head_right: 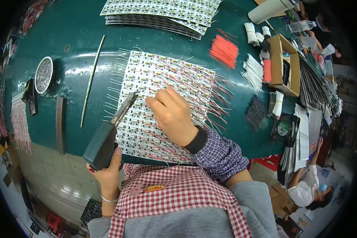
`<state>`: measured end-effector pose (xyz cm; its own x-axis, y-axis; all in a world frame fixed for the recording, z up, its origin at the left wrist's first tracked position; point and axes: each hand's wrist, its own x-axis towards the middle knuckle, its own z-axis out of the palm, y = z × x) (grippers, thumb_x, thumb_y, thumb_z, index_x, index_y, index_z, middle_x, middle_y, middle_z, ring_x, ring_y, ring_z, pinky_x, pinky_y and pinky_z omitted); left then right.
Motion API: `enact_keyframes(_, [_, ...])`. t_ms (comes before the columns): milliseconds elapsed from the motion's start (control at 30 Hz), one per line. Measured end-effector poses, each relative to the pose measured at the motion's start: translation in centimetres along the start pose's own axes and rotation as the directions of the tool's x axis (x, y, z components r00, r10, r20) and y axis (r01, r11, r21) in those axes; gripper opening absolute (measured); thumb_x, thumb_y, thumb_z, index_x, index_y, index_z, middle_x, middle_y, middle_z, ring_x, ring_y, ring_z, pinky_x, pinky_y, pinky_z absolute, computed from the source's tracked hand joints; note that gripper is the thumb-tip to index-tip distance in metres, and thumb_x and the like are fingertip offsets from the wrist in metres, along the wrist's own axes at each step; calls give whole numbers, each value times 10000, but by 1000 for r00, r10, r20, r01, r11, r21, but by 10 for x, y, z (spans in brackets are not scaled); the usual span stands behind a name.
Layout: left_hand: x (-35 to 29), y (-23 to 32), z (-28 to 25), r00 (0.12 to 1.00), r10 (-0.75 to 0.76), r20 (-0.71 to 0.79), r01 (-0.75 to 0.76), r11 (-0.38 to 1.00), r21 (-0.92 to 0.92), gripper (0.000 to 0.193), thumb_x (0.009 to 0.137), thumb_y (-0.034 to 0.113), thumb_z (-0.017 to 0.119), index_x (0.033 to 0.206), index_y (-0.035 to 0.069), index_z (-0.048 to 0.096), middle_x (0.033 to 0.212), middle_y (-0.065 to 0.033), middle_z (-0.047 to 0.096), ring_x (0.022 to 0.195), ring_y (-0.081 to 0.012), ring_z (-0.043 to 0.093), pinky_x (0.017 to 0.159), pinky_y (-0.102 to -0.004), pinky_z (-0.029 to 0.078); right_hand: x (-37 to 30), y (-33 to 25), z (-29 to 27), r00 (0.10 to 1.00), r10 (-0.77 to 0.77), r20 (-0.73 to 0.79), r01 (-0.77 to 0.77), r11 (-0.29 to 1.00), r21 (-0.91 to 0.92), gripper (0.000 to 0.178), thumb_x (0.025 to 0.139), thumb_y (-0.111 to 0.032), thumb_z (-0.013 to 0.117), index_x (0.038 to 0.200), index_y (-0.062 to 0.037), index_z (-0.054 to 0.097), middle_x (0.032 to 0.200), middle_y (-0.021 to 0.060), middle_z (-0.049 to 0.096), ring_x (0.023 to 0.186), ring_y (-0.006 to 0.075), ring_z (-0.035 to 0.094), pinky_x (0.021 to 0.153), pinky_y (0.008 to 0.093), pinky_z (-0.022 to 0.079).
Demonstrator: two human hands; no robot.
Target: The person aligns wires on circuit boards by hand and using a stick, then solders the connections onto the boards using a soldering tool.
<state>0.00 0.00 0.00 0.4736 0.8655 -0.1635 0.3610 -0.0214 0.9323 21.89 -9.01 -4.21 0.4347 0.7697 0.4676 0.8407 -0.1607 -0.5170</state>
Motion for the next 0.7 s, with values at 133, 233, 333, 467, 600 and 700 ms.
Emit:
enact_keyframes(133, [-4, 0, 6, 999, -25, 34, 26, 999, -43, 278, 784, 5, 783, 1028, -77, 678, 937, -109, 718, 771, -140, 668, 684, -266, 535, -5, 3, 4, 998, 26, 57, -25, 999, -24, 194, 754, 33, 696, 934, -42, 700, 754, 58, 521, 704, 221, 556, 575, 344, 457])
enact_keyframes(233, [-1, 1, 8, 999, 42, 35, -41, 999, -36, 256, 781, -5, 775, 1003, -80, 672, 904, -94, 705, 749, -132, 656, 667, -266, 527, -8, 2, 4, 998, 42, 54, -41, 999, -19, 169, 773, 41, 721, 925, -34, 711, 737, 70, 533, 685, 235, 560, 569, 355, 451])
enact_keyframes(333, [3, 1, 6, 994, 98, 45, -97, 995, -19, 241, 783, -13, 768, 992, -78, 669, 889, -92, 693, 744, -131, 651, 661, -266, 521, -5, 2, 8, 998, 40, 39, -39, 999, -11, 165, 776, 42, 721, 923, -31, 712, 736, 70, 528, 683, 234, 558, 567, 355, 450])
enact_keyframes(467, [4, -3, 2, 993, 69, 97, -71, 997, 17, 212, 787, -31, 755, 977, -70, 671, 907, -108, 679, 769, -142, 654, 669, -270, 518, -5, 3, 11, 999, 41, 18, -41, 999, -3, 169, 774, 46, 722, 925, -29, 713, 733, 69, 518, 679, 231, 556, 561, 354, 448])
enact_keyframes(600, [1, -16, 2, 987, 117, 110, -121, 992, 24, 218, 784, -36, 762, 977, -55, 663, 919, -122, 677, 774, -165, 657, 671, -288, 523, -5, 3, 12, 998, 42, 35, -42, 999, -10, 170, 774, 48, 722, 925, -29, 713, 738, 69, 519, 679, 230, 556, 561, 355, 448])
enact_keyframes(700, [-2, -28, 2, 975, 218, 41, -220, 975, 38, 364, 772, -37, 787, 1083, -32, 599, 965, -154, 682, 781, -203, 668, 681, -312, 534, -5, 4, 12, 999, 20, 33, -19, 1000, -25, 204, 742, 26, 670, 934, -42, 689, 769, 56, 486, 718, 215, 539, 576, 342, 463])
